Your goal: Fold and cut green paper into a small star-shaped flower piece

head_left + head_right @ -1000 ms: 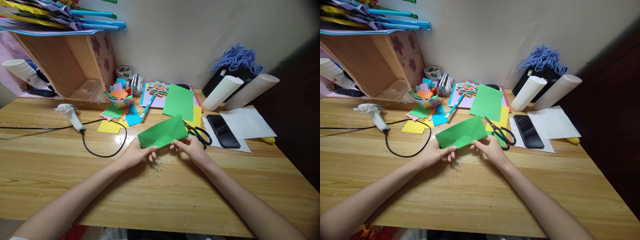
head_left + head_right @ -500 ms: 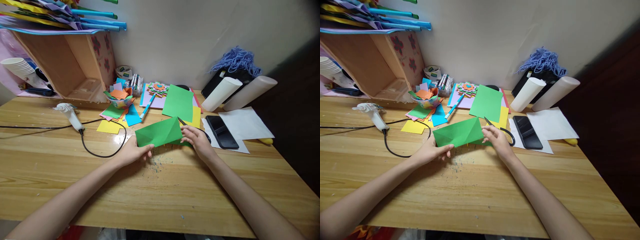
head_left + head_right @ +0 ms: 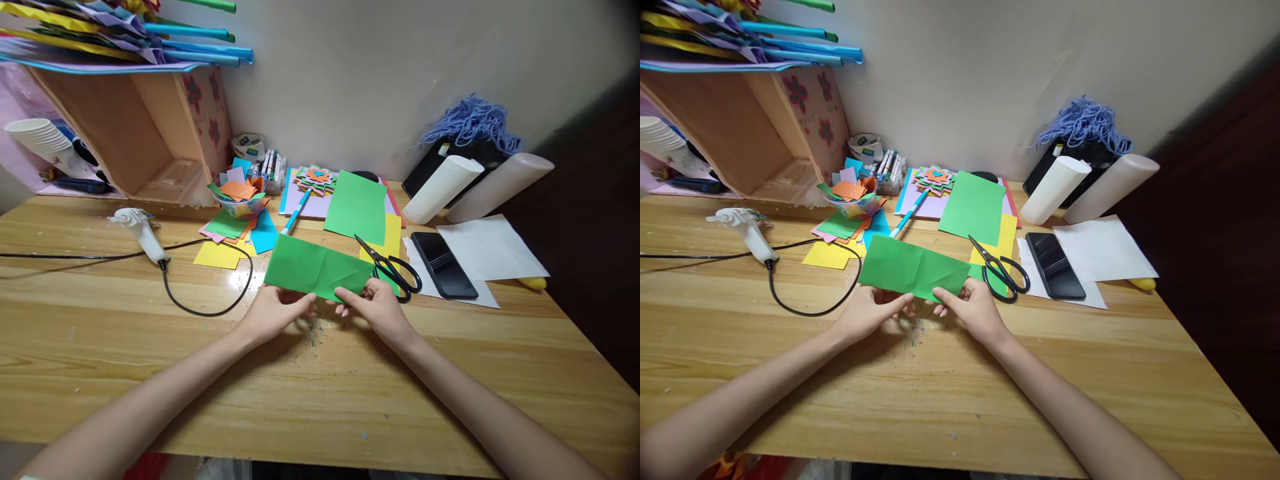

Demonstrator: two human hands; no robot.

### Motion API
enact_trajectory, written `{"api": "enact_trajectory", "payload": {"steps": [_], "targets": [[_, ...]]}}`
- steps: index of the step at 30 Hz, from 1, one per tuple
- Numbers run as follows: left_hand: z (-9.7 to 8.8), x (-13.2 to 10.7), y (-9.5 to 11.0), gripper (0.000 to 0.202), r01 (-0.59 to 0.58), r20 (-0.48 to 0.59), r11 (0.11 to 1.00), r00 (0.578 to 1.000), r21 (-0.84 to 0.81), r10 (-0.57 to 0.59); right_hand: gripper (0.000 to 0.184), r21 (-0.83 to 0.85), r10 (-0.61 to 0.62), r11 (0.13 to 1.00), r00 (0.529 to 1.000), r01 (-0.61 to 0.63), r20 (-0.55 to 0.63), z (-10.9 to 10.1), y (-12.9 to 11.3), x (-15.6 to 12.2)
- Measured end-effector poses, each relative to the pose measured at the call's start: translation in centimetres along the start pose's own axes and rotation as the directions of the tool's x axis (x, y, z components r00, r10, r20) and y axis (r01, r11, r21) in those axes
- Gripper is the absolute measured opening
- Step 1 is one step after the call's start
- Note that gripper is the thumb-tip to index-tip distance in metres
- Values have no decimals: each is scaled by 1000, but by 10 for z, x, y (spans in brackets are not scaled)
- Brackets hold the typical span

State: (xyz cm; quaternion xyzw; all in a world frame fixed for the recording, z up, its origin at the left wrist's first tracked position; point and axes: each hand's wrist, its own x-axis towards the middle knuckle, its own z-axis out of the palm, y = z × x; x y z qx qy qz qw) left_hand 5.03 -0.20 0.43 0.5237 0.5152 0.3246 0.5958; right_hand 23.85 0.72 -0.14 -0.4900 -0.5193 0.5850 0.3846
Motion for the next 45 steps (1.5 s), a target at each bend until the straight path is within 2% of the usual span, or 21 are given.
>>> {"api": "enact_trajectory", "payload": {"steps": [3,6,9,13,17,23,26,28,30,33,36,39,41,45], "targets": [[3,-1,-5,21,1,-26,1000,1000,28,0,32,-47,7,999,1000,-5,24,3,-3,-2],[1,1,-9,16,-106,-86,989,990,104,115,34,-93,19,996,998,-15,51,3,-5,-2],[-5,4,-9,17,-202,-158,951,957,236,242,35,-112,33,993,998,-26,60,2,-5,-1],[-17,7,-5,22,-235,-191,891,926,388,327,34,-119,58,991,997,-52,44,-1,-4,1],[-30,11,-1,20,-232,-214,887,917,399,336,32,-91,56,994,998,-55,11,-4,-4,4],[-48,16,5,15,-158,-348,945,902,286,256,32,-114,66,991,997,-69,-34,-14,-6,9],[-56,19,8,17,-185,-436,945,852,268,290,30,-128,59,990,997,-65,-52,-19,-6,11],[-58,20,9,19,-247,-457,923,812,295,363,31,-149,70,986,997,-74,-35,-22,-5,13],[-56,19,10,21,-333,-413,864,775,378,479,32,-169,83,982,997,-80,8,-22,-3,13],[-49,16,11,41,-464,-216,714,738,524,639,31,-182,72,981,996,-61,55,-21,2,12],[-43,14,9,59,-526,-68,636,738,564,671,32,-199,61,979,997,-50,49,-19,4,11],[-40,12,7,63,-515,-53,622,744,589,666,32,-205,33,978,999,-24,41,-19,5,9],[-39,11,7,60,-515,-42,589,730,623,682,31,-225,-1,974,1000,8,31,-19,6,8],[-38,9,8,33,-573,41,523,698,631,715,28,-292,-59,955,998,59,8,-19,10,8]]}}
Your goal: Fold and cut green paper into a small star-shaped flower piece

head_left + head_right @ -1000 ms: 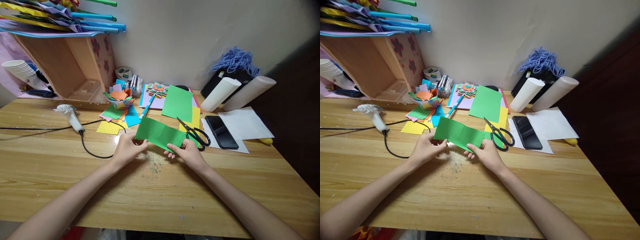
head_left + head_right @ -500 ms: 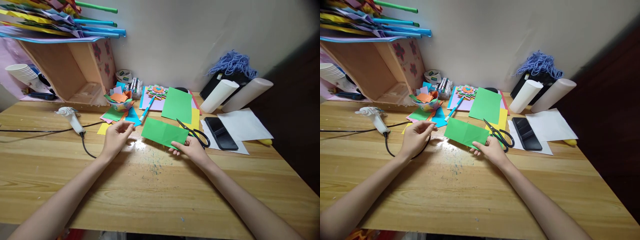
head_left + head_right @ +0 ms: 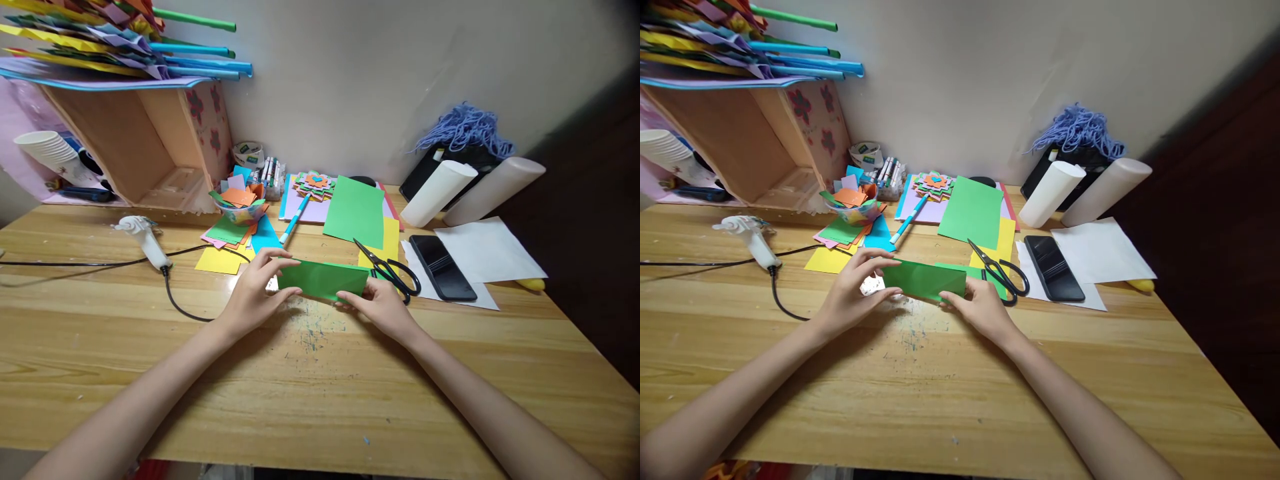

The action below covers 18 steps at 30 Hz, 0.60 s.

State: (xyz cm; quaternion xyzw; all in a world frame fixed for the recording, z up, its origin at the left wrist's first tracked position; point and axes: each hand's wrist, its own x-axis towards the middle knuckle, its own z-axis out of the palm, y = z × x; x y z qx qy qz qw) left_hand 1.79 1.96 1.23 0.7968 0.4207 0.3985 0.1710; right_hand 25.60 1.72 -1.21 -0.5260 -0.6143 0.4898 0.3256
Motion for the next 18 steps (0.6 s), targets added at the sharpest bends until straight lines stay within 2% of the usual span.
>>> {"api": "enact_trajectory", "payload": {"steps": [4,9,12,15,18], "targets": [[2,-2,0,21,-21,29,1000,999,14,21,24,-129,-77,989,996,72,-35,-1,3,0],[5,-5,-4,10,-86,90,993,993,82,78,36,-144,-151,977,986,159,65,-8,-3,0],[5,-5,-2,8,-111,87,988,991,111,101,36,-177,-176,968,984,176,17,-9,-6,-1],[6,-5,1,22,-19,-24,990,999,137,22,29,-168,-152,976,985,138,-78,-8,-6,0],[8,-5,-2,55,182,-178,979,970,91,-164,25,-6,-99,995,987,99,-127,-7,-5,3]]}}
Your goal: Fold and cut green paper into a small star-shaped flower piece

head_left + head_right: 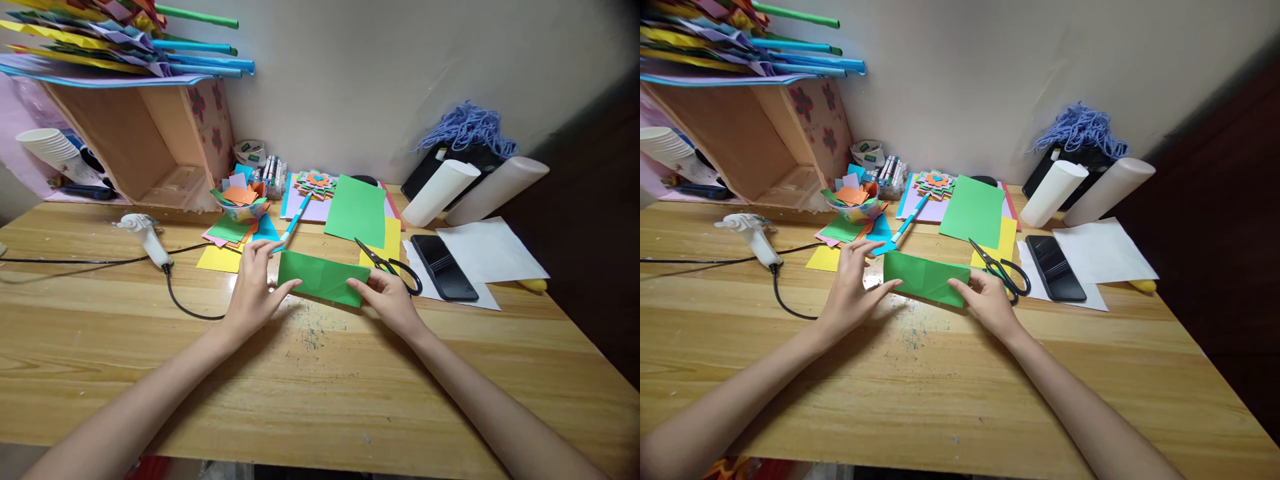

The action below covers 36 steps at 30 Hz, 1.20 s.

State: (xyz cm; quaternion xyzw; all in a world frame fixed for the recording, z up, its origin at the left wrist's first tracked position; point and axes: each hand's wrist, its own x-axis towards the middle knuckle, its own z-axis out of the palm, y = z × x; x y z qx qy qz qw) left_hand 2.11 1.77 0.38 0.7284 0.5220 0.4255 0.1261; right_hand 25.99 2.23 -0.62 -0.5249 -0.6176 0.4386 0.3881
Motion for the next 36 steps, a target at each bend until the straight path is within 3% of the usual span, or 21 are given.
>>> {"api": "enact_trajectory", "payload": {"steps": [2,3,4,6,8,9,12,15,19,22,27,31,36], "targets": [[2,1,-4,65,174,47,976,984,-132,-169,23,107,36,994,999,-36,2,0,1,3],[3,1,-6,61,267,142,939,960,-217,-240,23,135,51,990,999,-52,9,0,1,4],[4,1,-7,53,370,274,884,915,-286,-295,23,145,63,987,998,-66,19,0,1,4],[6,2,-7,37,572,536,751,768,-329,-350,24,135,75,988,997,-79,34,1,2,4],[7,1,-5,32,700,661,644,645,-309,-384,32,103,50,993,999,-52,17,2,3,3],[8,0,-3,31,734,674,602,619,-315,-403,39,71,23,997,1000,-22,-7,3,4,2],[12,-2,-1,28,763,637,512,629,-395,-445,56,-115,-88,990,994,81,-60,5,4,-2],[15,-3,-1,27,781,620,445,621,-439,-479,42,-281,-191,943,981,178,-18,6,2,-5],[15,-2,0,31,798,609,401,602,-449,-517,32,-316,-287,913,957,257,-52,7,-2,-7],[14,-3,3,34,780,566,418,626,-466,-536,32,-211,-301,941,939,264,-167,8,-2,-9],[20,-9,6,35,729,528,460,684,-507,-504,38,-54,-217,976,908,212,-359,8,0,-6],[22,-12,7,35,731,579,486,679,-479,-451,27,-122,-225,974,901,193,-370,3,3,-2],[21,-12,5,39,746,668,499,644,-441,-372,9,-350,-412,886,860,303,-301,-3,7,-2]]}}
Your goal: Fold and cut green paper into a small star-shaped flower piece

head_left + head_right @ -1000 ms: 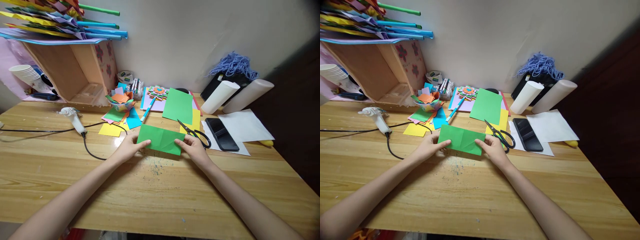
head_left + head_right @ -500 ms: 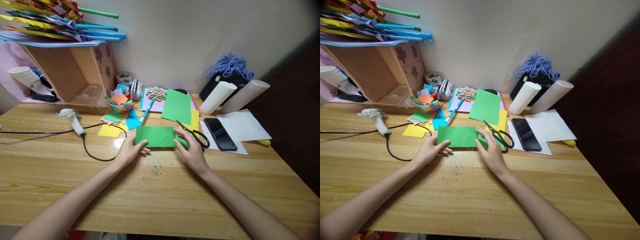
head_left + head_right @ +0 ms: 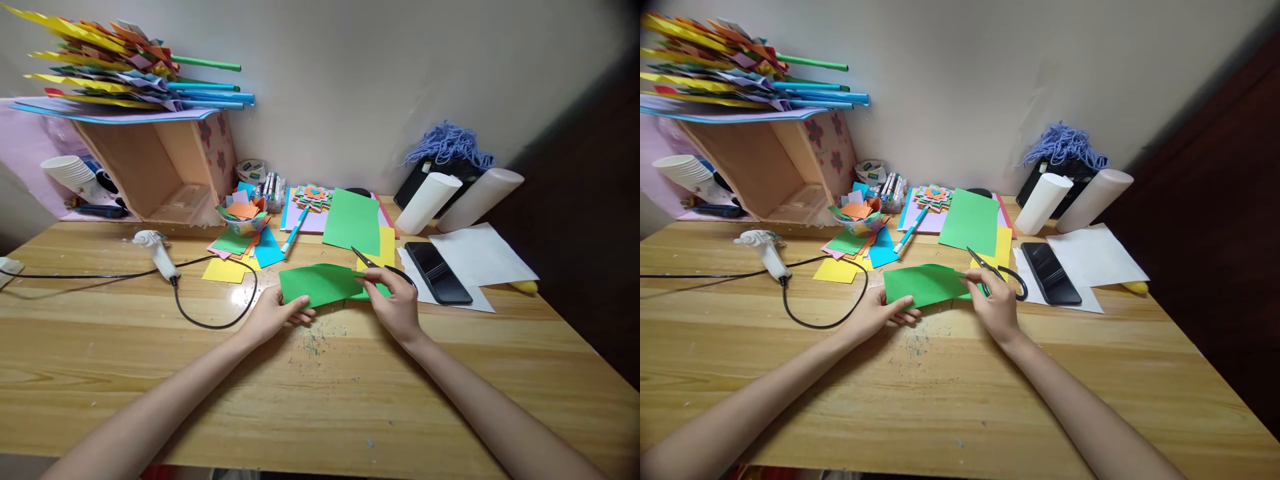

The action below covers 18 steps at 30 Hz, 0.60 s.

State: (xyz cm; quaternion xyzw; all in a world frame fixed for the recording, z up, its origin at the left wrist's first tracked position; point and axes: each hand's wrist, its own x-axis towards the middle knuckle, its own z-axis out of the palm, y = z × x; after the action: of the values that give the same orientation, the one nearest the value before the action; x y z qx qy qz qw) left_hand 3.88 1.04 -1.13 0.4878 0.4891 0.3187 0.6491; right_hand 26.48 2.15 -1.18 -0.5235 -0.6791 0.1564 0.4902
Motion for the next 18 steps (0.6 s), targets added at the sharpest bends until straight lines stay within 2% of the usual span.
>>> {"api": "enact_trajectory", "payload": {"steps": [4,7,9,12,16,18], "targets": [[-1,0,0,44,-18,25,999,1000,-36,19,12,-88,-218,972,976,217,-4,-4,-2,-2],[-1,0,0,48,-38,14,997,999,-64,39,12,-165,-329,932,944,323,-13,-5,-5,-1],[-1,0,0,50,-49,14,996,999,-73,50,13,-205,-341,916,938,345,57,-4,-7,2],[0,0,-1,52,-64,21,993,998,-99,66,20,-174,-292,931,940,321,176,-3,-8,5],[0,1,-3,53,-79,6,992,997,-100,80,5,-105,-322,931,923,349,210,-5,-12,7],[0,1,-3,52,-79,-14,992,997,-96,78,7,-93,-380,908,896,409,229,-6,-17,4]]}}
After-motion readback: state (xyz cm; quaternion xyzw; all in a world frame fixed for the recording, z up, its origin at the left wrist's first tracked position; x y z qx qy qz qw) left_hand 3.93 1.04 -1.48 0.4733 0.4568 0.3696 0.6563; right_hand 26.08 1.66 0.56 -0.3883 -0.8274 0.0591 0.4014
